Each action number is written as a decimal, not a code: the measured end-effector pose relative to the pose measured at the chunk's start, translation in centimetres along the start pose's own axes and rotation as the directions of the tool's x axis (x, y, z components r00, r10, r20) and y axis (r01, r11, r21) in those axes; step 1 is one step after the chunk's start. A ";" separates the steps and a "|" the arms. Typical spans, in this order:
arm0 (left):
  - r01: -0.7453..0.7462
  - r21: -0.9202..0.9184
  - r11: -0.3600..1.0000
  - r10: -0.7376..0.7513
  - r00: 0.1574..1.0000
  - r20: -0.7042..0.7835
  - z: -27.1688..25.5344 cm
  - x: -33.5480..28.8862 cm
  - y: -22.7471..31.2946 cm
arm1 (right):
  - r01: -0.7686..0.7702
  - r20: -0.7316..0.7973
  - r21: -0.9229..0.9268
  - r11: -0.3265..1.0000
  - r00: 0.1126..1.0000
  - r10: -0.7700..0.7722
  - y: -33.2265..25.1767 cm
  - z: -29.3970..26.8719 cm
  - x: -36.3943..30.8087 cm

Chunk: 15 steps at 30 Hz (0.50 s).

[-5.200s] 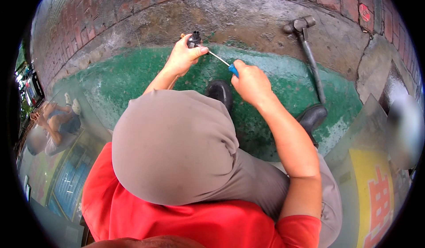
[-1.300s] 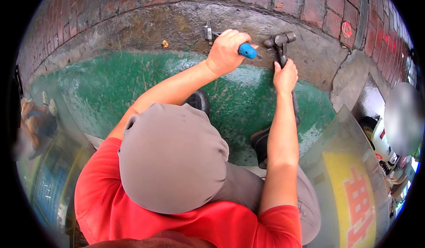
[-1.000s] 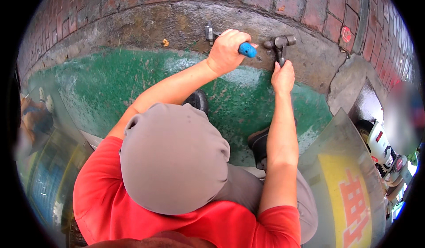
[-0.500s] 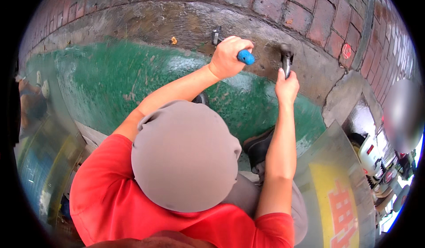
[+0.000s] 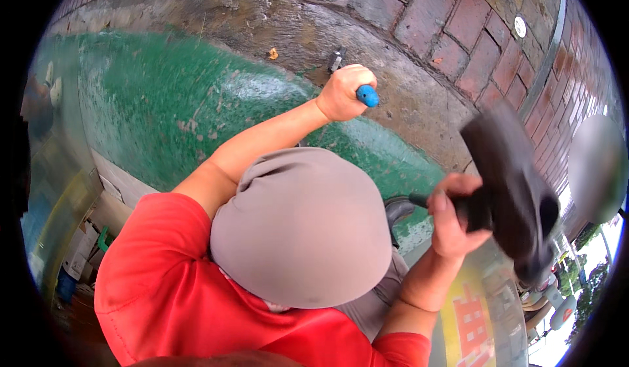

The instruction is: The person uses a screwdriver to pry and adjust a black mechanical part and uses a hammer to tap it while squatting on a green curb.

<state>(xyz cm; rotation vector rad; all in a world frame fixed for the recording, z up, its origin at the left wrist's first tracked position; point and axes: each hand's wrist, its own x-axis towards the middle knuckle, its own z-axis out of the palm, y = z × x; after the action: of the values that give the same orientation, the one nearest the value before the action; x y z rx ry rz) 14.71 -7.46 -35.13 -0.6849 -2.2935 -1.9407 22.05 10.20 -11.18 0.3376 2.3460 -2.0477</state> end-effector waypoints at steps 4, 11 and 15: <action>-0.009 -0.036 0.999 0.008 1.000 -0.028 0.3 0.4 -0.3 | 0.092 0.025 -0.387 0.918 0.996 -0.089 1.6 -0.7 -1.2; 0.000 -0.056 0.998 0.000 1.000 0.011 0.9 0.3 0.1 | -0.290 0.006 -0.534 0.795 0.938 0.346 8.1 1.3 -0.5; -0.008 0.003 1.000 0.008 1.000 0.028 0.8 -0.1 -0.5 | -0.242 -0.017 -0.434 0.868 0.965 0.260 6.4 1.4 -0.4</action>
<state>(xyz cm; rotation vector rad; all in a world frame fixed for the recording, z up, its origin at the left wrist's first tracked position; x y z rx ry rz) 14.79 -6.75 -35.78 -0.7243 -2.3051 -1.9357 23.35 9.53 -17.54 0.5428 2.4843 -1.3579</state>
